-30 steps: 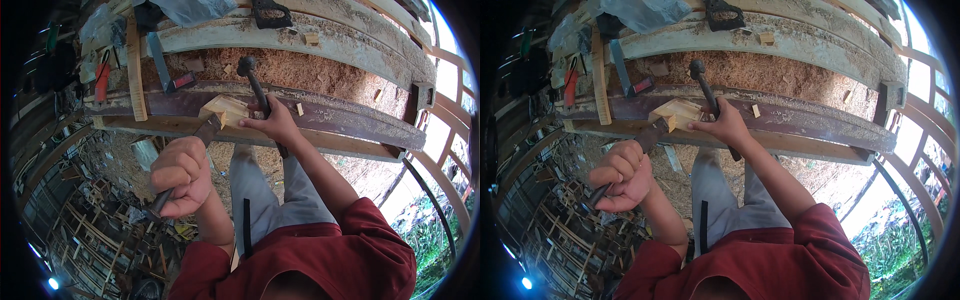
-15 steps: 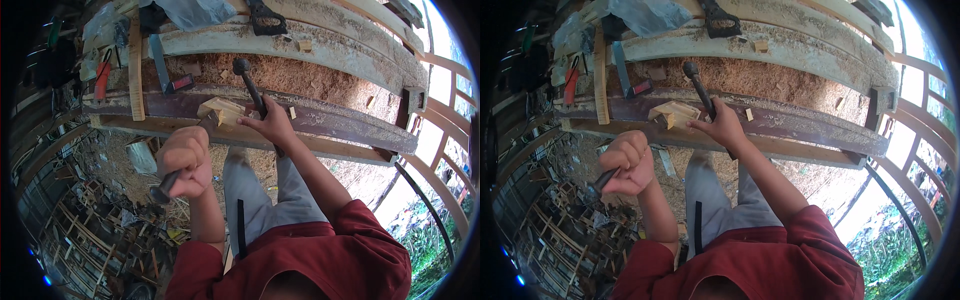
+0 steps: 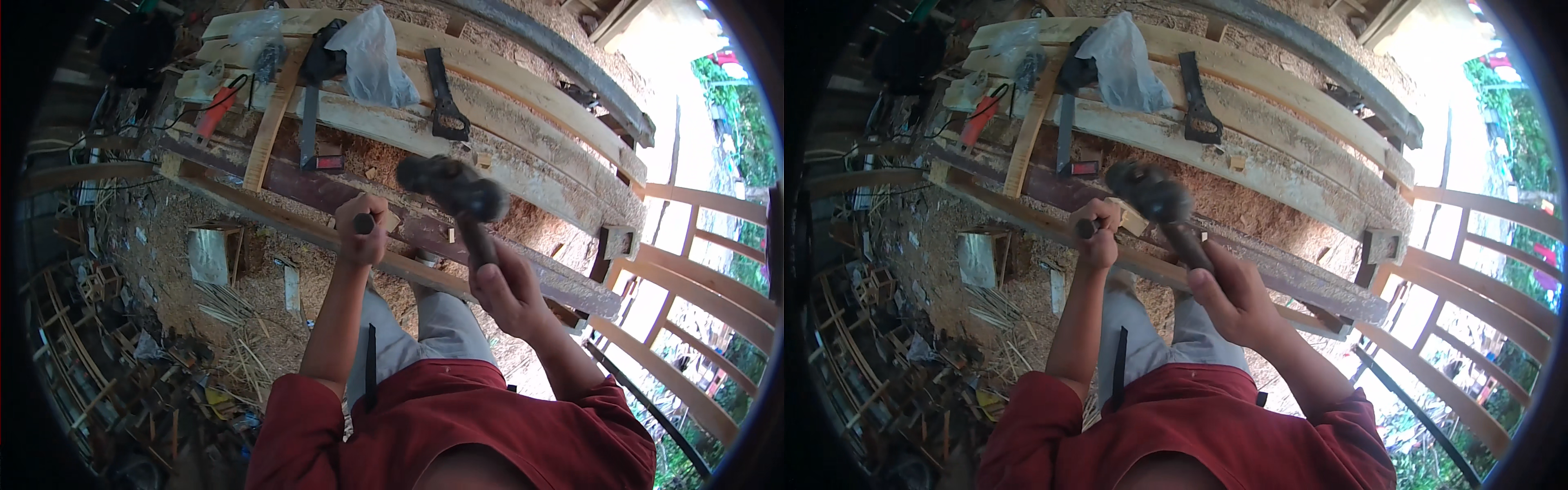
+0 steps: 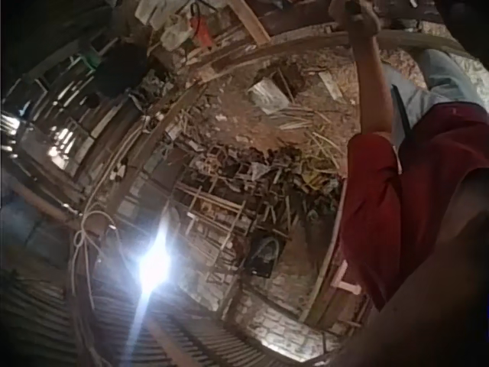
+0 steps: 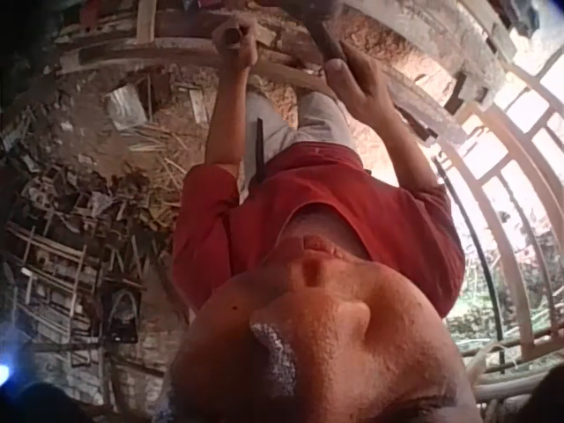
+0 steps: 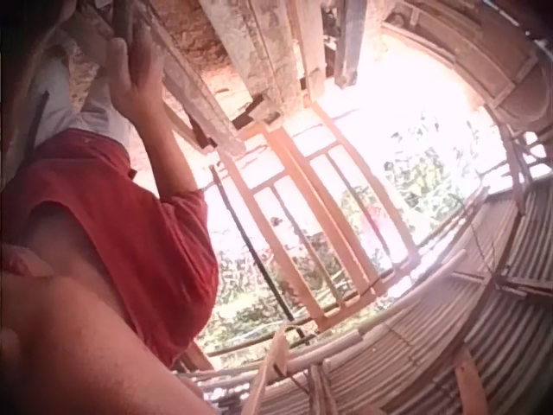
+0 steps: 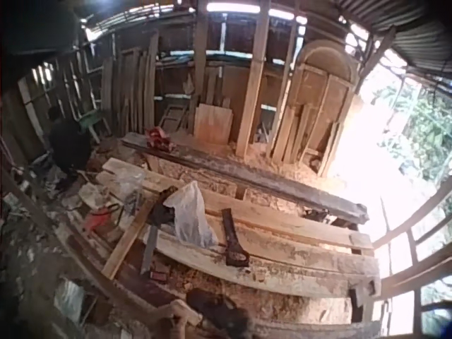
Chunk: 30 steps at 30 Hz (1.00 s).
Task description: Use a hammer and chisel to carve a mortise or joint into a small block of wood.
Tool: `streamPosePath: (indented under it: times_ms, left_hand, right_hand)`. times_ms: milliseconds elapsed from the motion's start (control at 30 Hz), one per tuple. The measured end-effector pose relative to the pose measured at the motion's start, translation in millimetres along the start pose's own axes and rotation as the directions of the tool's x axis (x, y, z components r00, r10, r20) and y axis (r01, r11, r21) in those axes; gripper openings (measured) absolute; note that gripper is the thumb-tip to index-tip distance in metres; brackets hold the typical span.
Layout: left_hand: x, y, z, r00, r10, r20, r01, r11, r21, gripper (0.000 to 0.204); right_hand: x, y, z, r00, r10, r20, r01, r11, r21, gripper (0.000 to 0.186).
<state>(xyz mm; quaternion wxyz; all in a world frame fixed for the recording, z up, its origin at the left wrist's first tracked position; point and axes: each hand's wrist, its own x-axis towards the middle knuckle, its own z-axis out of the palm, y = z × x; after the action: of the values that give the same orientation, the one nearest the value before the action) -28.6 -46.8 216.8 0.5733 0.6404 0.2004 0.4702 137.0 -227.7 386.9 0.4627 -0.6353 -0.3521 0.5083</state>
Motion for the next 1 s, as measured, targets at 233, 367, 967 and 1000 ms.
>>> streamPosePath:
  times_ms: [233,367,967,1000]
  left_hand:
    - [-4,-16,22,0.991,-0.118,-0.071,0.116,0.993,-0.032,0.023]
    - [-20,-44,0,0.975,-0.168,0.144,0.147,0.978,0.148,0.038]
    - [6,-26,25,0.991,0.126,0.046,-0.134,0.947,0.291,0.025]
    - [-1,-34,17,0.991,0.127,0.042,-0.134,0.944,0.302,0.025]
  right_hand:
    - [-11,-50,9,0.968,-0.217,0.128,0.238,0.954,-0.184,0.031]
    - [-8,-63,11,0.985,0.101,0.141,-0.045,0.934,-0.353,0.031]
    - [-18,-54,11,0.941,-0.338,0.009,0.331,0.914,-0.233,0.034]
    - [-12,-53,8,0.992,-0.110,0.065,0.126,0.920,-0.371,0.033]
